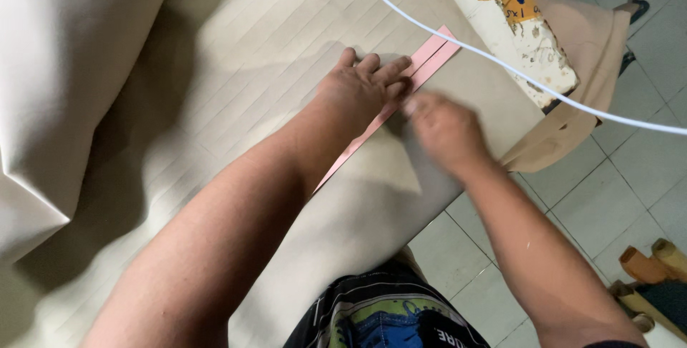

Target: The person marks lines on a large sheet of beige leather-like material on a workbench. They align a long pink pattern ruler on the material, hold it steady, and trace along its edge with a marking tool, repositioning the ruler repeatedly to mark successive lines across the sheet.

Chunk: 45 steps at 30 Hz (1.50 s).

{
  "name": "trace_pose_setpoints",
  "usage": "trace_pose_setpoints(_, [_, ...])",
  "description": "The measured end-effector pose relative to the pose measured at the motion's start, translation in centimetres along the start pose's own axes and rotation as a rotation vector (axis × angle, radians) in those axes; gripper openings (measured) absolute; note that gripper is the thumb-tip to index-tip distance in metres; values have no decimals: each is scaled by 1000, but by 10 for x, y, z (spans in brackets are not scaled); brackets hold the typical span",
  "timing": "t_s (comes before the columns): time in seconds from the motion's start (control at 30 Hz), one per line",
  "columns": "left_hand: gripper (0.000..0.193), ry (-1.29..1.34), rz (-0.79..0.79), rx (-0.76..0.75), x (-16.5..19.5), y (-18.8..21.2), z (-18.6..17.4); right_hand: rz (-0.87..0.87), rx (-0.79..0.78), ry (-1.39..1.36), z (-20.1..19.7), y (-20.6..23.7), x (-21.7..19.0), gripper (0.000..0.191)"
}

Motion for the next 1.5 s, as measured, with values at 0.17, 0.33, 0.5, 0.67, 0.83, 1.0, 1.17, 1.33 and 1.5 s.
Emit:
trace_pose_setpoints(0.17, [127,-66,14,-109,0,1,3,268,161,-182,-20,-30,71,22])
trace_pose_setpoints(0.33, [131,-44,11,-94,0,9,-8,35,202,7,-28,-42,75,18])
trace_pose_setpoints(0.5, [146,18,-5,-108,-5,13,-11,-95,134,226,-15,-41,50,15])
trace_pose_setpoints(0.67, [146,13,-5,-113,-5,14,-10,1,66,70,-15,-33,50,17])
trace_pose_setpoints(0.83, [143,50,-15,-100,-2,15,-9,-69,177,50,-16,-29,38,16])
trace_pose_setpoints(1.0, [130,36,-18,-75,0,15,-7,4,99,-67,0,-21,29,16])
trace_pose_setpoints(1.17, [129,45,-29,-109,1,13,-4,68,-68,-1,-11,-32,51,23])
trace_pose_setpoints(1.33, [112,47,-28,-16,5,15,0,-111,187,153,-36,-38,60,21])
trace_pose_setpoints(1.5, [110,82,-11,-24,6,18,10,-1,102,-7,-9,-9,29,16])
Point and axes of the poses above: each hand's wrist, its own y-axis away from the middle knuckle, its own z-axis out of the palm, x = y × z, the point moved 2 cm from there along -y, towards the middle knuckle, and after that the axes turned 12 degrees about -z, right-handed, at the moved point
